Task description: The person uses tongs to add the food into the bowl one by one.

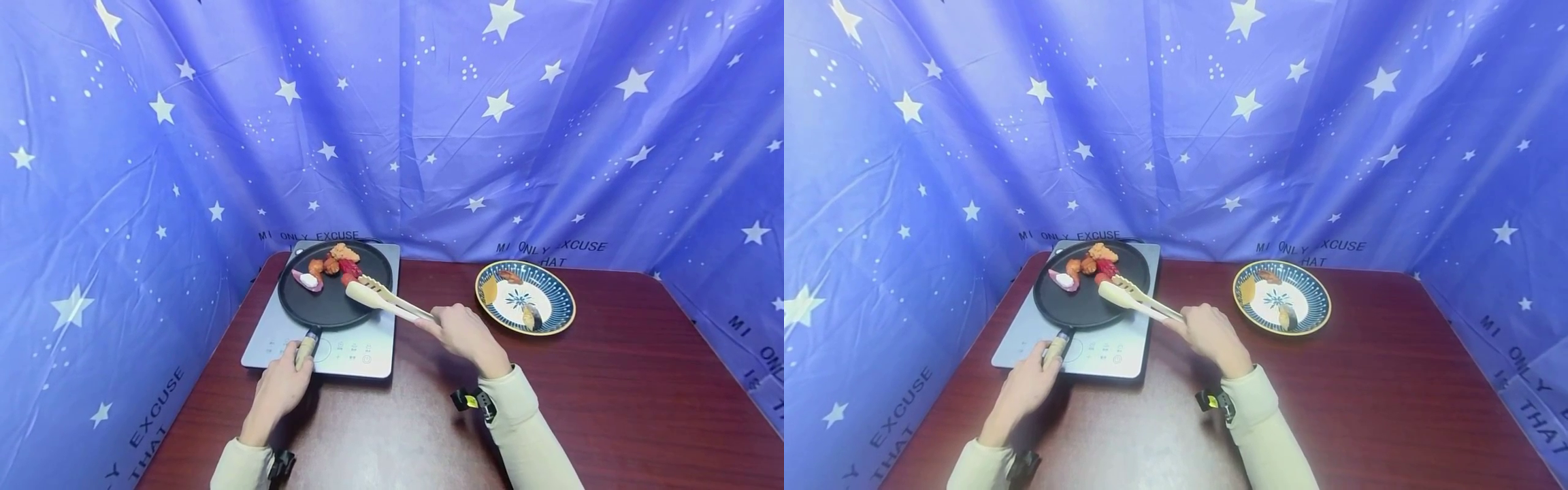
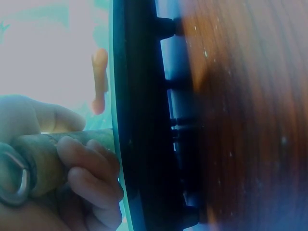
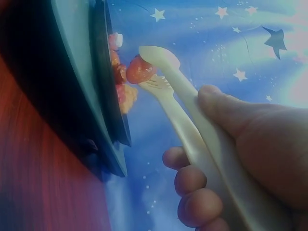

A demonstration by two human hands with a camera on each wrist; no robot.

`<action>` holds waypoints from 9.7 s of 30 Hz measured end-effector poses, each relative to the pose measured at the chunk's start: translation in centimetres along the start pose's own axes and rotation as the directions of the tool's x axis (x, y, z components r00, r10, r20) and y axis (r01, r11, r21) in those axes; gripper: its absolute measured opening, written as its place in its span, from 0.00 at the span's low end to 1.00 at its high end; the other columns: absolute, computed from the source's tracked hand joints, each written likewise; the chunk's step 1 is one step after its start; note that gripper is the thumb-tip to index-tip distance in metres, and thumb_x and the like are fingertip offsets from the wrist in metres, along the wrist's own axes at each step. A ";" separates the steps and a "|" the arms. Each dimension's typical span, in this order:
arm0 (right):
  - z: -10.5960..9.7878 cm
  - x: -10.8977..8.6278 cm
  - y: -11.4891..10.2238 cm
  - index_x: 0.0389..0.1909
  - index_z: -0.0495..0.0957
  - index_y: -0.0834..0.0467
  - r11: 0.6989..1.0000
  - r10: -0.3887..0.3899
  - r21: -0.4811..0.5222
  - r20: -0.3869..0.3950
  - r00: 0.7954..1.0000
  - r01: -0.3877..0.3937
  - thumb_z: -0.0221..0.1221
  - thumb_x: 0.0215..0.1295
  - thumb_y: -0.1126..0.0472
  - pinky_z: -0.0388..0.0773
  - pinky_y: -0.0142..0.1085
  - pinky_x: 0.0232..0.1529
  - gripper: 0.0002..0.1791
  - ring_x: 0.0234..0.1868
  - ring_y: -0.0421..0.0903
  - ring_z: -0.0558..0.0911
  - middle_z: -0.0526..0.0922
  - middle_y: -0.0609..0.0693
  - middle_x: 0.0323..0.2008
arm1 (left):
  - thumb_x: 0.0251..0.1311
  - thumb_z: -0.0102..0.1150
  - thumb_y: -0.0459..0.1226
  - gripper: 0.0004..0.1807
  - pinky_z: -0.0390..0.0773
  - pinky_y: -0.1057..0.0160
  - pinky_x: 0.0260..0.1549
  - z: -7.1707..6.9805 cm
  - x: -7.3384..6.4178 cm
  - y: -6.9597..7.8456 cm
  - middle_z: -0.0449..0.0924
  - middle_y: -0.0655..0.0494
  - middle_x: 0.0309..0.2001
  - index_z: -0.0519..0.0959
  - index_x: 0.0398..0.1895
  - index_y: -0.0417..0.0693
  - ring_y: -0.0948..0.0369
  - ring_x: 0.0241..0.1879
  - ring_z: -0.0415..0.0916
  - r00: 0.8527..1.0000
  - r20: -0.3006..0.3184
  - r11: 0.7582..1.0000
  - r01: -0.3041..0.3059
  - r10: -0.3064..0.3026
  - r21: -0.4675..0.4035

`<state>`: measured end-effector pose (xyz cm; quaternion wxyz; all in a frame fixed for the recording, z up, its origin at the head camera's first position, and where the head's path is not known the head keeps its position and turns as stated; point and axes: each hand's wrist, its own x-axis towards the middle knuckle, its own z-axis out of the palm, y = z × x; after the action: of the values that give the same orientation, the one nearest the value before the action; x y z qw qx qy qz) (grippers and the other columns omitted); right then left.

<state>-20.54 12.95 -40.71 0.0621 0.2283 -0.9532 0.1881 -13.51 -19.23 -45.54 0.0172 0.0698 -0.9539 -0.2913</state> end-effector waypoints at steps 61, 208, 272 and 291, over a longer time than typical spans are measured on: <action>1.9 3.7 -4.3 0.15 0.72 0.50 0.988 -0.085 -0.125 0.083 0.993 0.096 0.53 0.64 0.39 0.66 0.40 0.17 0.24 0.13 0.44 0.68 0.67 0.44 0.10 | 0.62 0.46 0.45 0.22 0.67 0.53 0.21 -0.1 -0.1 0.1 0.74 0.48 0.26 0.69 0.58 0.49 0.52 0.24 0.71 1.000 0.004 1.000 -0.003 0.003 -0.015; 2.0 5.5 -9.1 0.25 0.75 0.57 0.938 0.018 -0.347 0.092 0.996 0.015 0.51 0.63 0.35 0.73 0.42 0.22 0.28 0.23 0.51 0.80 0.77 0.53 0.21 | 0.61 0.48 0.45 0.22 0.66 0.54 0.20 0.0 -0.1 0.1 0.74 0.50 0.25 0.69 0.58 0.49 0.53 0.23 0.70 1.000 0.000 1.000 -0.003 0.003 -0.019; -4.9 -6.8 11.4 0.33 0.74 0.67 0.818 0.571 -0.088 0.006 0.821 -0.569 0.46 0.65 0.35 0.69 0.54 0.28 0.34 0.34 0.67 0.77 0.77 0.71 0.36 | 0.62 0.49 0.44 0.21 0.67 0.53 0.21 -0.3 -0.1 0.1 0.74 0.49 0.26 0.69 0.58 0.50 0.52 0.23 0.71 1.000 -0.001 1.000 -0.009 0.009 -0.012; -6.8 -8.4 12.2 0.30 0.75 0.62 0.755 0.656 -0.125 0.113 0.746 -0.644 0.47 0.60 0.30 0.68 0.53 0.29 0.35 0.35 0.65 0.76 0.76 0.69 0.34 | 0.61 0.47 0.45 0.22 0.67 0.53 0.21 -0.1 0.0 0.1 0.74 0.49 0.26 0.69 0.58 0.51 0.52 0.23 0.71 1.000 -0.002 1.000 0.000 0.000 -0.007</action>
<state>-18.47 29.14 -40.16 -0.0704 -0.1069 -0.9814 0.1428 -13.50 -19.20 -45.38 0.0185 0.0700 -0.9529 -0.2946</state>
